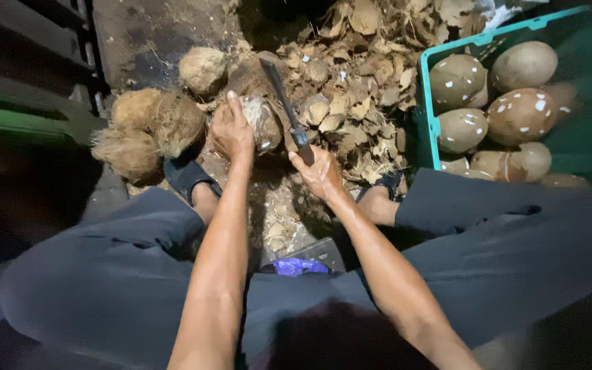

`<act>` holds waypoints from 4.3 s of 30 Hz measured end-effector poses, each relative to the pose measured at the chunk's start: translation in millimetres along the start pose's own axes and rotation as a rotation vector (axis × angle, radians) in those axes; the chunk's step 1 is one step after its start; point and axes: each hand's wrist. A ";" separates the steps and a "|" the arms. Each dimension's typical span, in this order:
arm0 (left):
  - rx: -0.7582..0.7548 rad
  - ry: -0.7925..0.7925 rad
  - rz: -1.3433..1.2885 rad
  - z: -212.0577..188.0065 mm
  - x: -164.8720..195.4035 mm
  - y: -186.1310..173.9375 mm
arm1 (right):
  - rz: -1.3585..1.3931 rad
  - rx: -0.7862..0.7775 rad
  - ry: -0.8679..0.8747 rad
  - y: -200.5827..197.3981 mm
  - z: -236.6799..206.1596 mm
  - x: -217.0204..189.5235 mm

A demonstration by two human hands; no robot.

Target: The person sits on the ground and uses a machete to chop the fibrous husk off coconuts, rotating each coconut to strip the husk, then places the trimmed coconuts into a green plastic crate beside them. Discarded husk and debris pile on the ground around the work area.

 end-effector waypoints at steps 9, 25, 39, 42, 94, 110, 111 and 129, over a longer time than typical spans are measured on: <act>0.134 0.031 0.071 -11.5 9.3 8.0 | 0.100 0.094 -0.193 -12.7 -9.5 -25.8; 0.080 0.111 0.070 -8.1 0.2 5.0 | 0.075 -0.122 -0.020 -20.6 3.2 -7.1; 0.069 0.238 -0.068 6.8 -18.2 2.6 | -0.068 -0.164 0.183 0.1 7.1 0.7; 0.064 0.290 -0.118 8.4 -16.7 1.2 | -0.102 -0.179 0.295 -4.6 4.0 -6.5; 0.009 0.357 -0.119 6.0 -16.0 1.5 | 0.134 -0.054 0.075 -6.3 6.7 1.4; -0.034 0.275 -0.188 17.2 -21.1 -10.7 | -0.064 -0.155 0.306 -2.3 8.1 3.0; -0.060 0.239 -0.217 16.1 -20.3 -11.0 | -0.078 -0.165 0.343 -4.8 7.1 -1.2; -0.039 0.292 -0.228 17.9 -19.5 -8.3 | 0.117 0.039 -0.063 -5.2 1.6 -16.6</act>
Point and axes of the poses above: each hand's wrist, its own z-axis towards the middle knuckle, its own y-axis out of the palm, x = y × z, and after that the axes turned 4 degrees about -y, right-handed
